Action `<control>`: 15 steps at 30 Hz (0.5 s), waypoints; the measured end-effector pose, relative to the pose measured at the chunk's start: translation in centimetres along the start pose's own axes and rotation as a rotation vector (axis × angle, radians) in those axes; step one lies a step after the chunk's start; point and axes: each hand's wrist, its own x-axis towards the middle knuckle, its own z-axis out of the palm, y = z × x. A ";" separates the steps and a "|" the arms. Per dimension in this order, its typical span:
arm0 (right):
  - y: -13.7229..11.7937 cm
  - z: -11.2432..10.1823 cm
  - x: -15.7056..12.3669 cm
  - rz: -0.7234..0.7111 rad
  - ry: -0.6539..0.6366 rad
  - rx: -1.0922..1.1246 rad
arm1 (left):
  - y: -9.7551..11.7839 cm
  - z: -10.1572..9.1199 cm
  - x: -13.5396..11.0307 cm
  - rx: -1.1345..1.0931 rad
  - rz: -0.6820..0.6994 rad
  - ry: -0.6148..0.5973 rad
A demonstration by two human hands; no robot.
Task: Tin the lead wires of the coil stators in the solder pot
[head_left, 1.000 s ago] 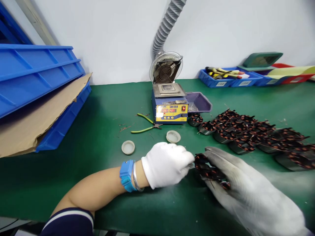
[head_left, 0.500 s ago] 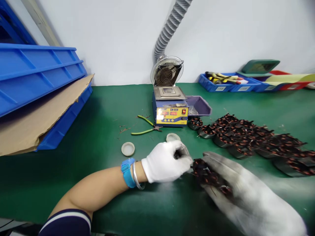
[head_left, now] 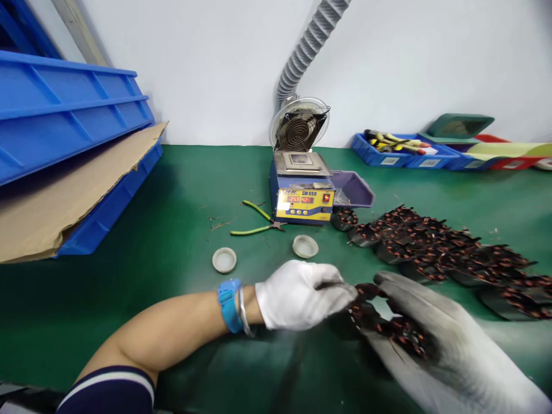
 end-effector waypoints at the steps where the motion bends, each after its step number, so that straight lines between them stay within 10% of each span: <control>1: -0.1 -0.1 0.1 0.011 0.016 -0.016 | -0.1 0.1 0.0 -0.022 0.005 0.073; 6: -0.5 -0.8 0.5 -0.069 0.071 -0.115 | 0.0 -0.8 0.7 -0.124 0.027 0.300; 15: 3.8 1.3 6.4 -0.033 -0.108 -0.187 | -3.6 2.2 -1.7 0.055 0.023 -0.057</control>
